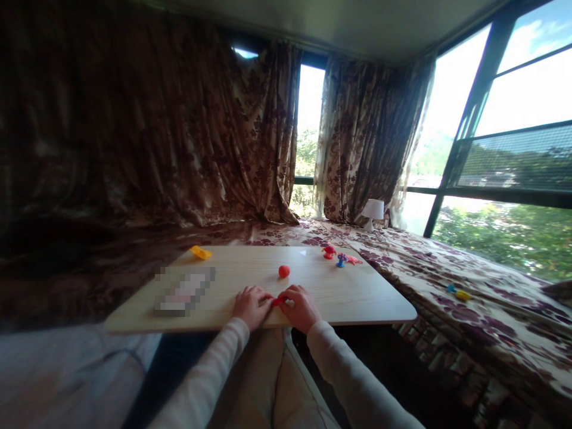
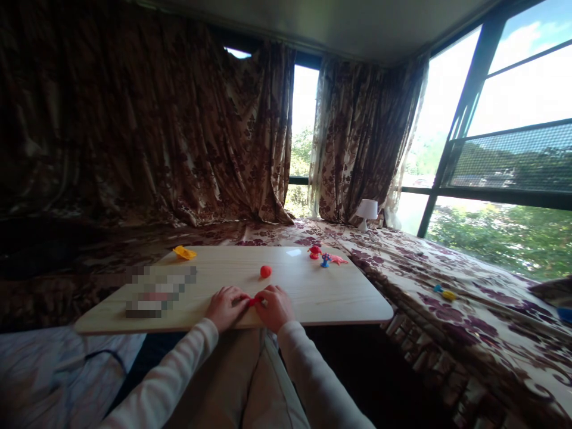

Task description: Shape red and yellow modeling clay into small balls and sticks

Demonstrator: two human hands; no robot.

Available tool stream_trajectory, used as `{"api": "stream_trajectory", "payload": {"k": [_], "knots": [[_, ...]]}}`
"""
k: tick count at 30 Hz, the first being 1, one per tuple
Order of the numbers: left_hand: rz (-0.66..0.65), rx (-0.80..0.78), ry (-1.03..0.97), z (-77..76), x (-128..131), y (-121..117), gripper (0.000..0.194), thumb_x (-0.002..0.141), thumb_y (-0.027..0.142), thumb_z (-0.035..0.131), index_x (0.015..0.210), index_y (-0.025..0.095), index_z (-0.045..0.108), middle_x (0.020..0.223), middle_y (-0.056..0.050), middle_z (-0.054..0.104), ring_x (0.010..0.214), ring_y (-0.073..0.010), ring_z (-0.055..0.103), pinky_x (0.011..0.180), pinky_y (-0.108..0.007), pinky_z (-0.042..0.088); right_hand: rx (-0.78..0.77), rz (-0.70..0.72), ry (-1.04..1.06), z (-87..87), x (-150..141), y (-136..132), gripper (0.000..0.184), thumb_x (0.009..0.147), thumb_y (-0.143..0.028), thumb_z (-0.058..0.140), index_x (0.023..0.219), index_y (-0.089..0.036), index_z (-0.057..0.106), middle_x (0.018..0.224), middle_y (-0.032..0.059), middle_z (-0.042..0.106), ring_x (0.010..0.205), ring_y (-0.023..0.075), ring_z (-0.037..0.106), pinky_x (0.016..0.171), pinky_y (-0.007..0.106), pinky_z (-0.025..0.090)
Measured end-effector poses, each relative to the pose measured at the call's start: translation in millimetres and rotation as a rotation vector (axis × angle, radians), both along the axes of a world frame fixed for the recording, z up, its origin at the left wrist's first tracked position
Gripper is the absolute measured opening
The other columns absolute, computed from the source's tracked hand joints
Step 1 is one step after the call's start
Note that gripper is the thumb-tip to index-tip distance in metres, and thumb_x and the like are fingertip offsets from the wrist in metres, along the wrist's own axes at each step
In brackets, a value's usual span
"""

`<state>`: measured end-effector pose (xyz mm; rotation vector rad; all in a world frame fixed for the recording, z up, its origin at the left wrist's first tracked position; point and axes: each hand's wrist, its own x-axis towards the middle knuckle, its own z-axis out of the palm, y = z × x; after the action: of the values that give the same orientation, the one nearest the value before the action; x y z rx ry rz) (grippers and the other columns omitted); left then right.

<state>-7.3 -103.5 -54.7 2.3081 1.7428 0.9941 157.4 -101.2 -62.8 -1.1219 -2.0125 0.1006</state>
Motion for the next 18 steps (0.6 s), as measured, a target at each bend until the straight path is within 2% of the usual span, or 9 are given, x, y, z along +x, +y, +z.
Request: {"api": "stream_trajectory", "payload": {"k": [18], "knots": [[0.01, -0.017, 0.032, 0.6, 0.5, -0.8, 0.016, 0.075, 0.035, 0.059, 0.076, 0.025, 0.07, 0.091, -0.002, 0.067, 0.096, -0.0211, 0.054, 0.087, -0.034, 0.038, -0.024, 0.028, 0.011, 2.6, -0.8, -0.1, 0.006, 0.076, -0.018, 0.063, 0.073, -0.021, 0.068, 0.077, 0.001, 0.065, 0.078, 0.0144, 0.058, 0.076, 0.025, 0.043]]}}
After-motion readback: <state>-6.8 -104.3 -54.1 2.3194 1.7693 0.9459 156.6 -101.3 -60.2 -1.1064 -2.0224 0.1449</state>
